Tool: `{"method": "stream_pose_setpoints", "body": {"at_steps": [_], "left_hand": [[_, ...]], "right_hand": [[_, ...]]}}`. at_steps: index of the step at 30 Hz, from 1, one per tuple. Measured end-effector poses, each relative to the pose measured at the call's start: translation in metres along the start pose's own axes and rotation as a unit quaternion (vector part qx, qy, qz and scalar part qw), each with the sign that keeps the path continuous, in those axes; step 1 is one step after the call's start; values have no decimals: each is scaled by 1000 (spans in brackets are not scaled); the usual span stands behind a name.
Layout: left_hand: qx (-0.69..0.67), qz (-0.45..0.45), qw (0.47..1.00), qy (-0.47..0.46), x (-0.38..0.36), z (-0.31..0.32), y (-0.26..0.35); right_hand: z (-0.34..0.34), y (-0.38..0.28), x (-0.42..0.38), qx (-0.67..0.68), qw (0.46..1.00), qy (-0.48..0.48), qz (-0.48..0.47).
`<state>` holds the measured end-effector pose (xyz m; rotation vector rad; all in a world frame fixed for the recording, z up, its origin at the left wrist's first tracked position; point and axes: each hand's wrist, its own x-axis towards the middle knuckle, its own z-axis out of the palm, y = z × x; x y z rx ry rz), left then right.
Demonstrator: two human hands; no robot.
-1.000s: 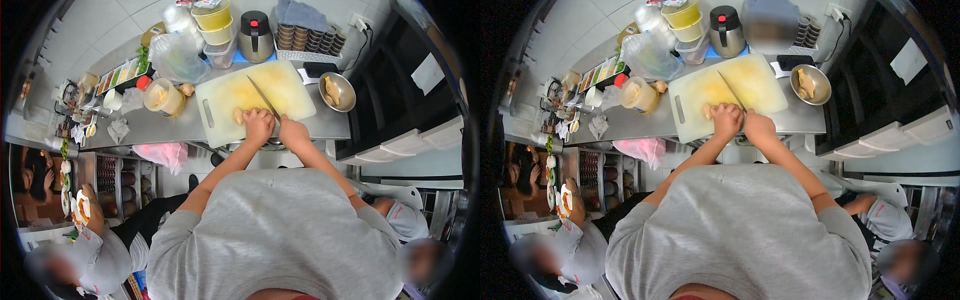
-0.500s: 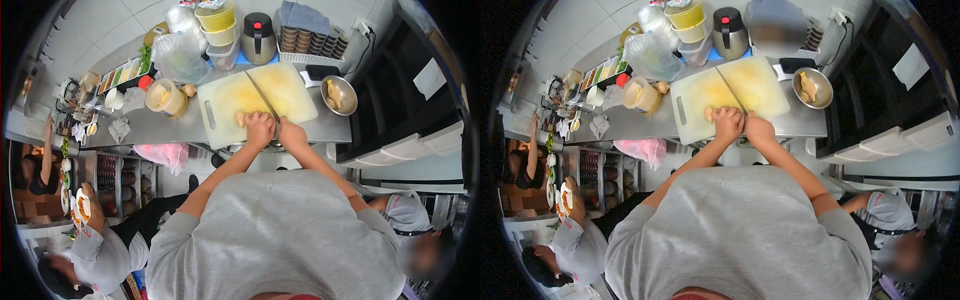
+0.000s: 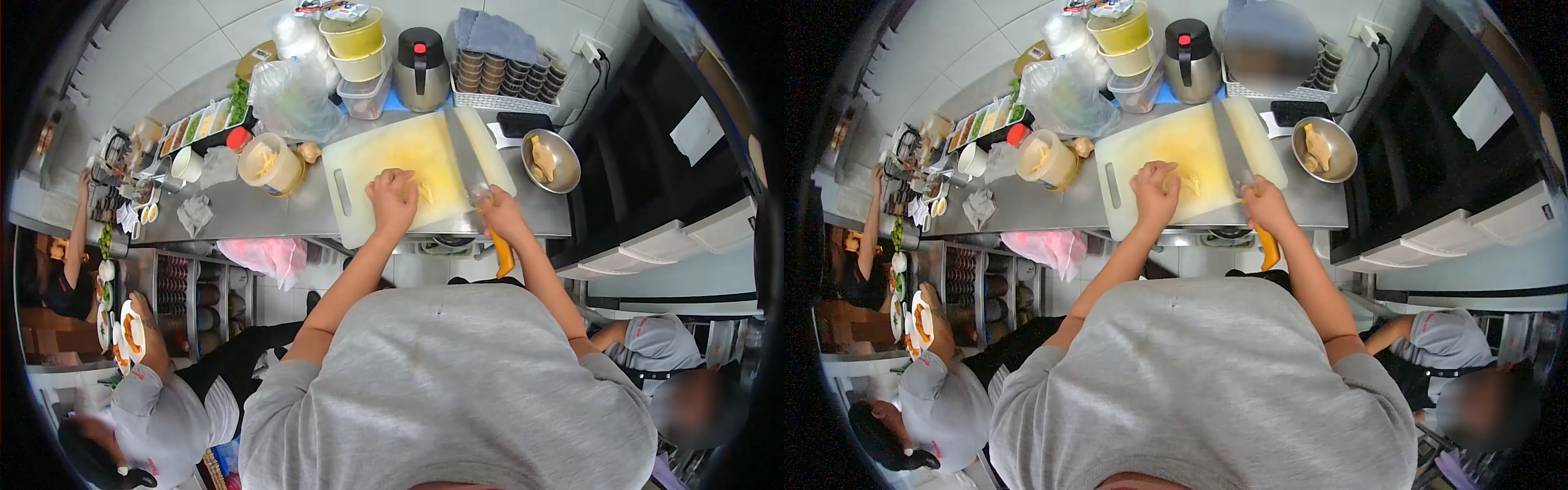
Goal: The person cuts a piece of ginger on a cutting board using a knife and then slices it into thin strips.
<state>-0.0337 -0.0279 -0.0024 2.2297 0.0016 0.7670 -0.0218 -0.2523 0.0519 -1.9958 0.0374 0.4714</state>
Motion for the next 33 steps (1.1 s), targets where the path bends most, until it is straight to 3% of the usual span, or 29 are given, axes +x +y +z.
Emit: {"method": "stream_pose_setpoints", "body": {"at_steps": [2,3,5,6,9,12,15,17,19,21,24,27,30,33], "left_hand": [[-208,-113,971,-27,-5,17,6],[-339,-205,914,-81,-2,16,10],[-564,-371,715,-179,7,7,29],[-632,-403,641,-167,12,-1,41],[-693,-407,560,-203,11,0,12],[-659,-427,590,-187,8,-2,-6],[-500,-393,756,-158,15,-9,1],[-336,-247,889,-187,13,-1,-16],[-185,-132,957,-181,14,3,-19],[-63,-60,985,-151,16,6,-11],[37,-58,977,-203,17,1,-3],[125,23,982,-138,14,-2,-11],[169,-8,964,-204,14,-13,-15],[148,0,966,-211,8,-16,-26]], "right_hand": [[10,-7,-3,74,995,-54,-25],[15,-12,-4,97,992,-76,-28],[25,-25,-8,142,982,-121,-34],[30,-25,-5,146,981,-126,-24],[29,-29,-7,136,984,-109,-19],[20,-12,1,89,994,-49,-44],[-1,8,4,4,998,24,-49],[-14,28,2,17,999,30,-21],[-24,47,-1,44,999,22,10],[-31,64,-11,87,995,0,50],[-35,78,-23,130,986,-37,93],[-38,75,-29,109,985,-75,108],[-40,77,-30,107,983,-95,113],[-62,80,-27,49,993,-78,79]]}}
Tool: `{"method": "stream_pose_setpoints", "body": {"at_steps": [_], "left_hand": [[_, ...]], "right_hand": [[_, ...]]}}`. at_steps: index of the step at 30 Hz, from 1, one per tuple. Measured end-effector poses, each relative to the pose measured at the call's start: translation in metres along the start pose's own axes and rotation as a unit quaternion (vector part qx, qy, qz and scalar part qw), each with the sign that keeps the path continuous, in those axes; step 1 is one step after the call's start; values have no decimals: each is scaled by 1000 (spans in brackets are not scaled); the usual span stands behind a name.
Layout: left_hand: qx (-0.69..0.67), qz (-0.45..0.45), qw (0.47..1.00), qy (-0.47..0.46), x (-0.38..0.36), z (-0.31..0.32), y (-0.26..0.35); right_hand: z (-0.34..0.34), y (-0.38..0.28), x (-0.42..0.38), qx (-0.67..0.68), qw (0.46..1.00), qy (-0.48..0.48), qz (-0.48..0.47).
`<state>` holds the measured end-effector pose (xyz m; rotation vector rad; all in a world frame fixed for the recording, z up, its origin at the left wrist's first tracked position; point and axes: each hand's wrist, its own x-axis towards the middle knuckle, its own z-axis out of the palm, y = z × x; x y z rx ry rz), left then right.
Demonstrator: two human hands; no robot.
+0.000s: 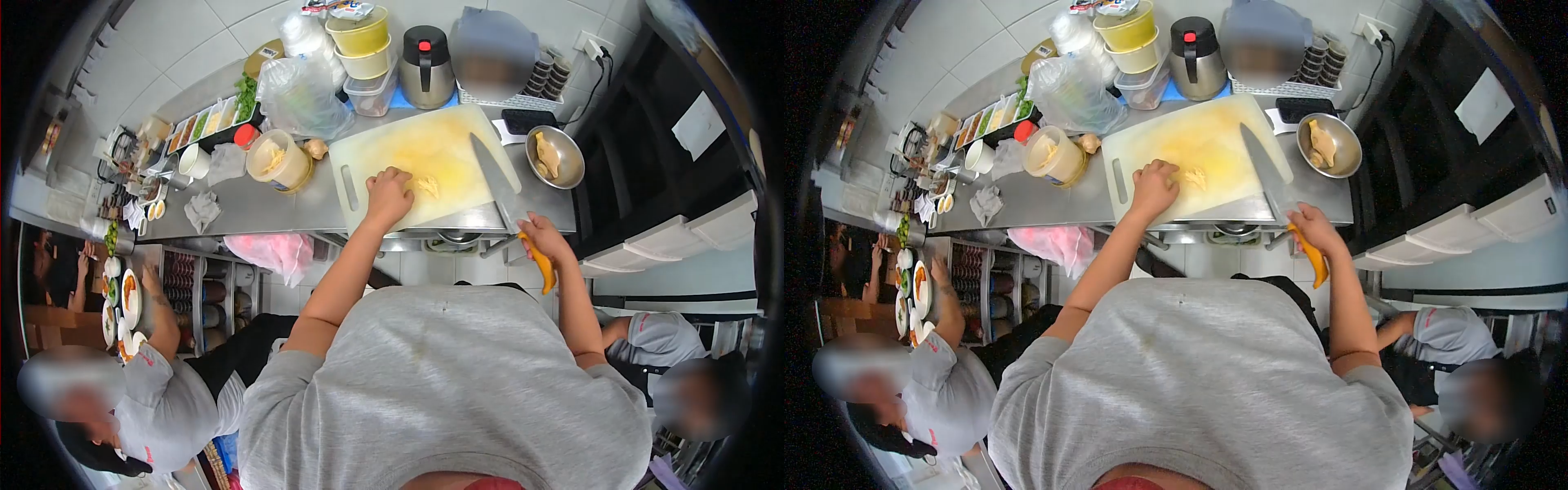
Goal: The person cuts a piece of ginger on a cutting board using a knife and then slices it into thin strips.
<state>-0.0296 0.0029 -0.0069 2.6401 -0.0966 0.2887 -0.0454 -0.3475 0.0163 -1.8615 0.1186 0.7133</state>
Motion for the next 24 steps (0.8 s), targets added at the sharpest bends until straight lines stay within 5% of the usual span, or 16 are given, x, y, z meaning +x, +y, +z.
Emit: {"method": "stream_pose_setpoints", "body": {"at_steps": [6,16,24], "left_hand": [[32,27,998,40,-4,8,-11],[40,13,999,-15,-9,-4,5],[35,31,997,57,-6,3,-6]], "right_hand": [[-20,12,-22,-3,997,-49,65],[33,15,-15,12,983,-175,48],[47,1,3,3,971,-234,49]]}}
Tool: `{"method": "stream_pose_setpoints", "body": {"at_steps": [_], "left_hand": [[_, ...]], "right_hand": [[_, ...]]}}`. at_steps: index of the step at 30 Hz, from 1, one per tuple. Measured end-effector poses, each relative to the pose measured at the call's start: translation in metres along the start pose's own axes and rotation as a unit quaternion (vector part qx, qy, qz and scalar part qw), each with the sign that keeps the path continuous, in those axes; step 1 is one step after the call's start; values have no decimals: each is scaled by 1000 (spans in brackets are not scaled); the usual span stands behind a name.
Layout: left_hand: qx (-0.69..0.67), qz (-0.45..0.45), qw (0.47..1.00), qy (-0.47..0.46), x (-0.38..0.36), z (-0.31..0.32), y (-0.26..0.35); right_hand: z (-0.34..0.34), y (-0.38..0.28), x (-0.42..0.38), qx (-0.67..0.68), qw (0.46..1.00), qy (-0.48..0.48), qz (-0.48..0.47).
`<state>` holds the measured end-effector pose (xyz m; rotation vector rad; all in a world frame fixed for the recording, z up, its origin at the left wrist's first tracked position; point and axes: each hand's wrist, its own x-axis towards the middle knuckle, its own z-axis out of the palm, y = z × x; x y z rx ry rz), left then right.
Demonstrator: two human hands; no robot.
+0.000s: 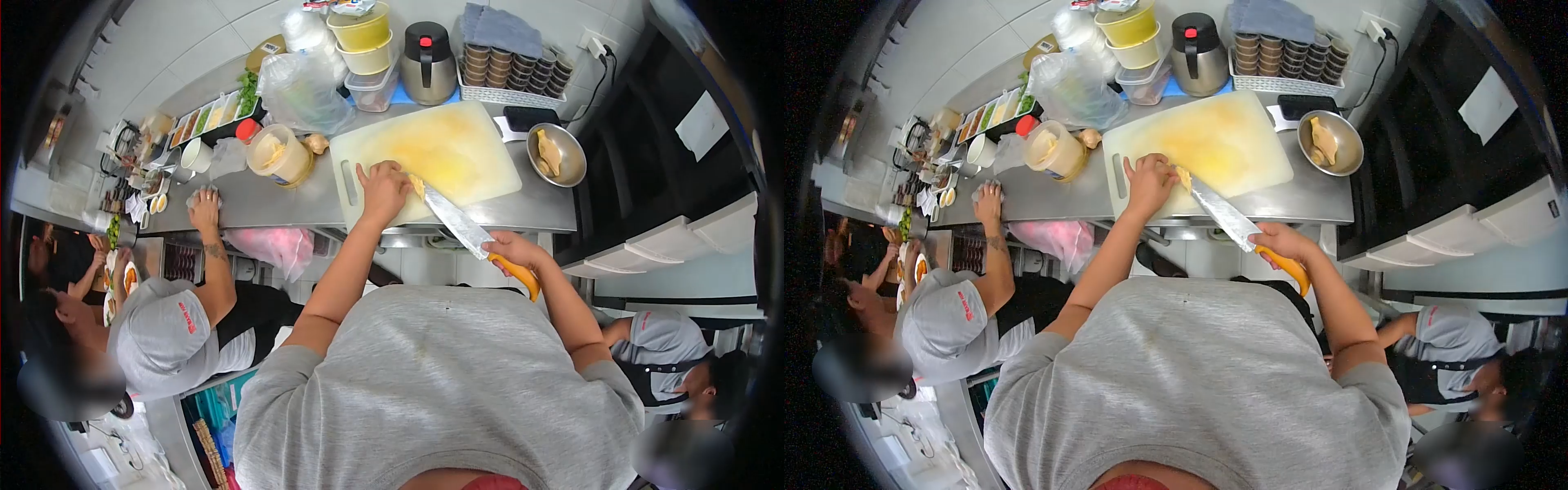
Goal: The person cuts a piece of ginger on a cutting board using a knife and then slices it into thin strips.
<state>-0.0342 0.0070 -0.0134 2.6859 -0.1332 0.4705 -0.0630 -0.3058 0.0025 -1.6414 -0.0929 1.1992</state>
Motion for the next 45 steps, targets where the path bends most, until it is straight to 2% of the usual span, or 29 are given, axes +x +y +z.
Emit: {"method": "stream_pose_setpoints", "body": {"at_steps": [3,6,9,12,14,15,18,21,22,24,30,33,36,39,42,43,45], "left_hand": [[-42,-41,998,20,2,-7,-4],[-109,-91,985,95,5,-26,-11],[-166,-93,951,244,4,-43,-34],[-139,-79,916,367,-7,-65,-51],[-115,-123,900,402,-16,-73,-73],[-103,-143,891,418,-20,-76,-84],[-159,-182,844,478,-20,-94,-114],[-117,-176,877,431,-16,-114,-137],[-98,-173,890,411,-14,-118,-145],[-62,-167,913,368,-12,-124,-156],[-53,-162,916,363,-13,-118,-165],[-61,-150,916,368,-14,-115,-168],[-74,-124,910,388,-12,-110,-164],[107,-104,910,386,-13,-115,-148],[106,-72,937,324,-13,-106,-119],[10,-67,966,251,-13,-97,-108],[-179,-54,977,98,-11,-78,-84]], "right_hand": [[-9,-8,1,29,999,-19,2],[-15,-22,5,43,998,-41,-6],[-12,-54,10,14,999,-42,-13],[9,-98,22,-37,998,-34,-34],[32,-132,34,-41,997,-27,-53],[41,-145,46,-48,995,-56,-66],[83,-205,90,-122,979,-94,-135],[113,-238,112,-236,950,-20,-205],[121,-242,118,-359,894,50,-262],[133,-248,127,-572,717,185,-353],[139,-230,119,-681,546,298,-388],[122,-215,91,-691,520,297,-405],[97,-200,54,-688,534,297,-392],[64,-183,25,-689,551,311,-353],[40,-163,6,-594,691,303,-279],[32,-151,9,-566,712,315,-273],[20,-122,25,-520,752,337,-224]]}}
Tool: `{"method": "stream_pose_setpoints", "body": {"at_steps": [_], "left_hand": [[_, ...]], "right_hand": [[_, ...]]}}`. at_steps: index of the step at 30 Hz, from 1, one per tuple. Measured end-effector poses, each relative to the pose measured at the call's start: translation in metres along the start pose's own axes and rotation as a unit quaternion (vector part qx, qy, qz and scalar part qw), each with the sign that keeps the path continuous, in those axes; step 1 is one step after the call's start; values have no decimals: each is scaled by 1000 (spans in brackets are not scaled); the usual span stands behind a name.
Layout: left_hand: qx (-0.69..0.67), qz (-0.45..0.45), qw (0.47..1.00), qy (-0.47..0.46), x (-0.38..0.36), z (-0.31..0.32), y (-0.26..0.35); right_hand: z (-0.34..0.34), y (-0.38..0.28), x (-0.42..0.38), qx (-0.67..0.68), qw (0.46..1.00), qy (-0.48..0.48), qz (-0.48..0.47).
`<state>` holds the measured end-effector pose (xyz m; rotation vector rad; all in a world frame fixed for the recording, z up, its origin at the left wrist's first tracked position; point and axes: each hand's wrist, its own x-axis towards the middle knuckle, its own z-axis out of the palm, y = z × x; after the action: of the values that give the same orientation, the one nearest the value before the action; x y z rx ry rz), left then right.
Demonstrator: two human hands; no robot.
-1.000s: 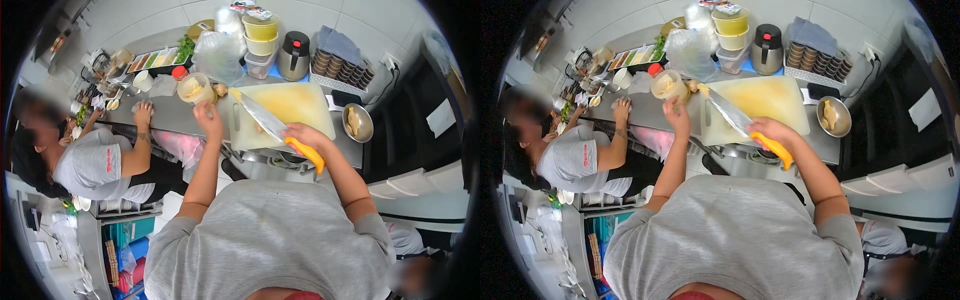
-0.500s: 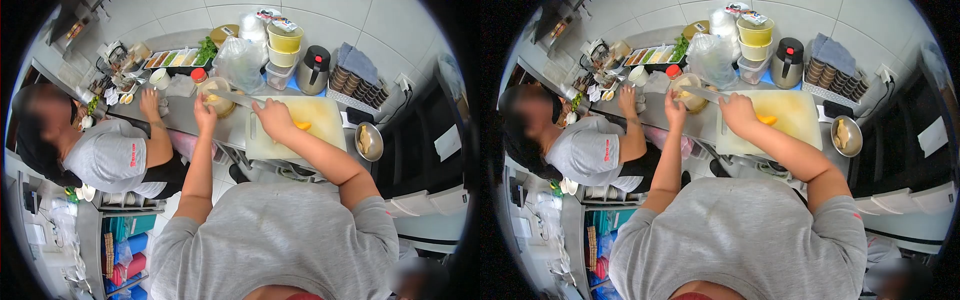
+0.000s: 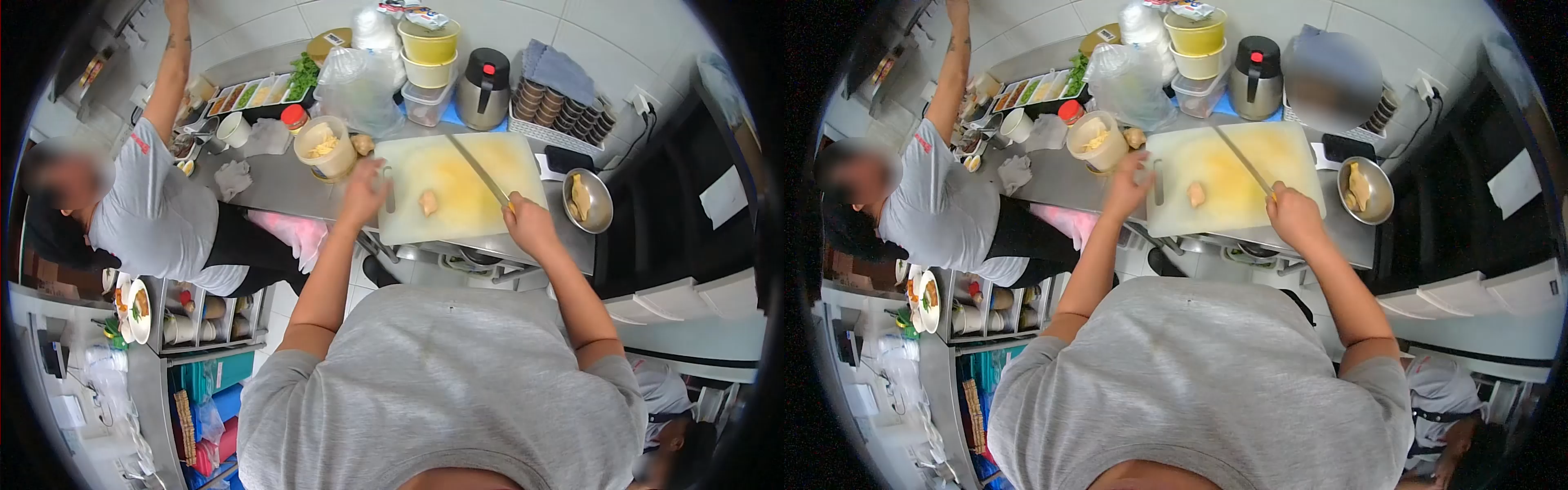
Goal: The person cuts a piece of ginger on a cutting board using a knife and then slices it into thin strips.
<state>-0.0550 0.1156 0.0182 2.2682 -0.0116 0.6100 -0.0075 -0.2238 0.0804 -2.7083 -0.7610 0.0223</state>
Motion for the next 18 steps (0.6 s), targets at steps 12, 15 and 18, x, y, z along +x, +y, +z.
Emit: {"method": "stream_pose_setpoints", "body": {"at_steps": [12,15,18], "left_hand": [[-52,-84,984,-150,2,112,45],[-57,-69,985,-150,5,129,50],[-45,-92,990,-95,8,145,42]], "right_hand": [[49,-2,-16,17,994,-65,85],[56,-15,-9,24,994,-64,90],[69,-14,-3,33,991,-87,93]]}}
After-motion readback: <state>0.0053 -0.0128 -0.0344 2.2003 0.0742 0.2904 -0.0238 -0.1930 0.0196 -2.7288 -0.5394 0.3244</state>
